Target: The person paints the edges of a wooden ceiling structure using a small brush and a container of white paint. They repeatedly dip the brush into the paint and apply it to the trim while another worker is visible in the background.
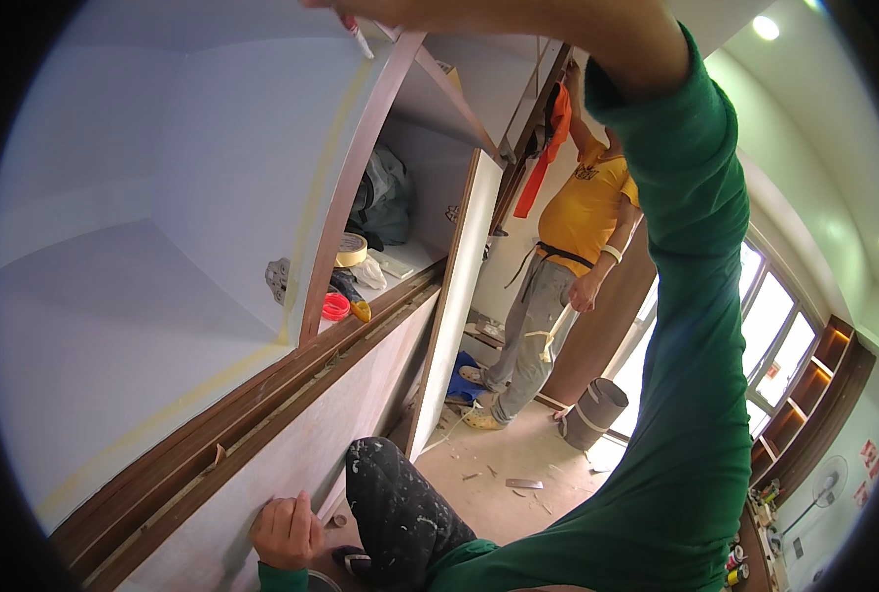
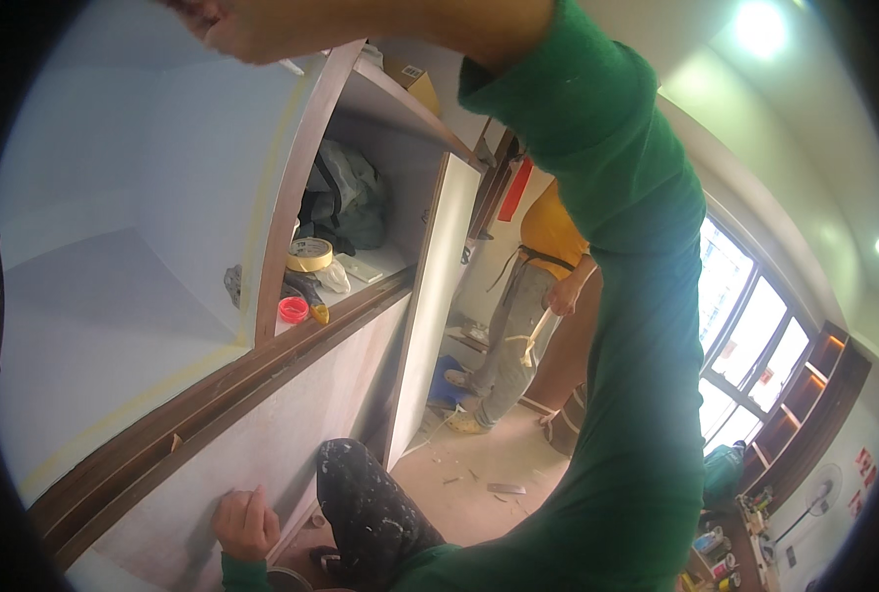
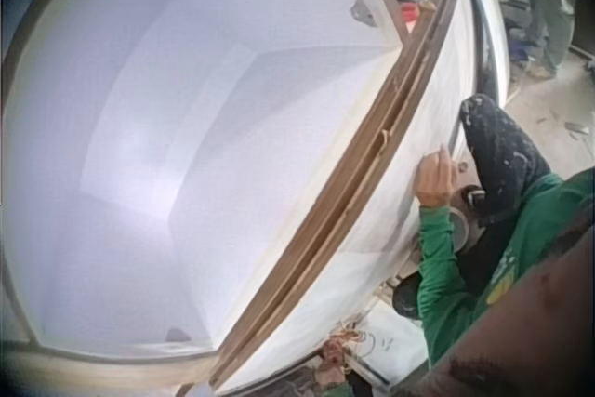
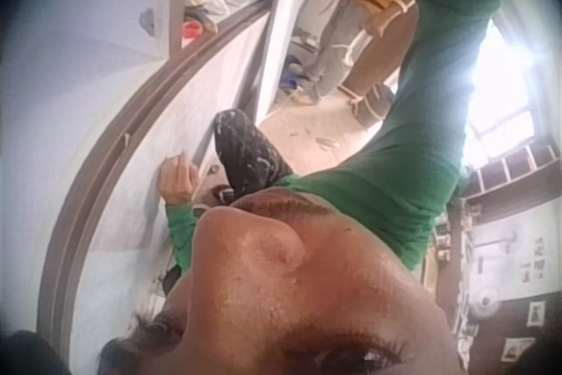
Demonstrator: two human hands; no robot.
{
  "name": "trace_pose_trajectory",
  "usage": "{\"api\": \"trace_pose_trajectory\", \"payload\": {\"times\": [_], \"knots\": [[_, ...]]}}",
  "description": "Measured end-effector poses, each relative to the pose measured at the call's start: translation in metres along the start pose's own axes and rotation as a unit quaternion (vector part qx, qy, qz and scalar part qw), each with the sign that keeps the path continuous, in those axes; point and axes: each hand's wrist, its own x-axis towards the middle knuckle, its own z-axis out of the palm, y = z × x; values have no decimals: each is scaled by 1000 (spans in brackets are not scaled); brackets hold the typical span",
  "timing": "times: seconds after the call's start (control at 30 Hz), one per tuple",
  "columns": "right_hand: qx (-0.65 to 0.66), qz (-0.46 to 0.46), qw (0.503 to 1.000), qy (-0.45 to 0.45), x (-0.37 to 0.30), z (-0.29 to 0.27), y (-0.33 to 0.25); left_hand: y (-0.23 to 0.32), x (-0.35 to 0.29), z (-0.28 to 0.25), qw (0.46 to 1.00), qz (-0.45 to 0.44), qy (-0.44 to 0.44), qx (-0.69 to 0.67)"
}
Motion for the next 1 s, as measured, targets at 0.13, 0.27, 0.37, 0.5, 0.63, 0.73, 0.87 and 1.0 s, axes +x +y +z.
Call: {"api": "trace_pose_trajectory", "payload": {"times": [0.13,0.27,0.37,0.5,0.63,0.73,0.87,1.0], "knots": [[-84,-35,996,6,9,15,-13,1,1,-1,1000,3,1,-3],[-246,23,969,-32,20,38,-35,1,2,-3,1000,2,-1,-8],[-159,-40,984,-71,14,31,-25,1,3,-3,1000,2,-1,-7],[-113,-161,980,36,11,29,-3,1,1,-2,1000,-2,-6,-6],[-106,-126,986,-15,9,28,5,1,1,-1,1000,0,-2,-8],[-82,-153,985,4,9,31,-2,1,2,-1,1000,1,0,-6],[-102,-101,989,-37,11,26,-8,1,1,-2,1000,1,2,-1],[-112,-141,983,-19,9,30,-11,0,1,0,1000,3,1,-2]]}}
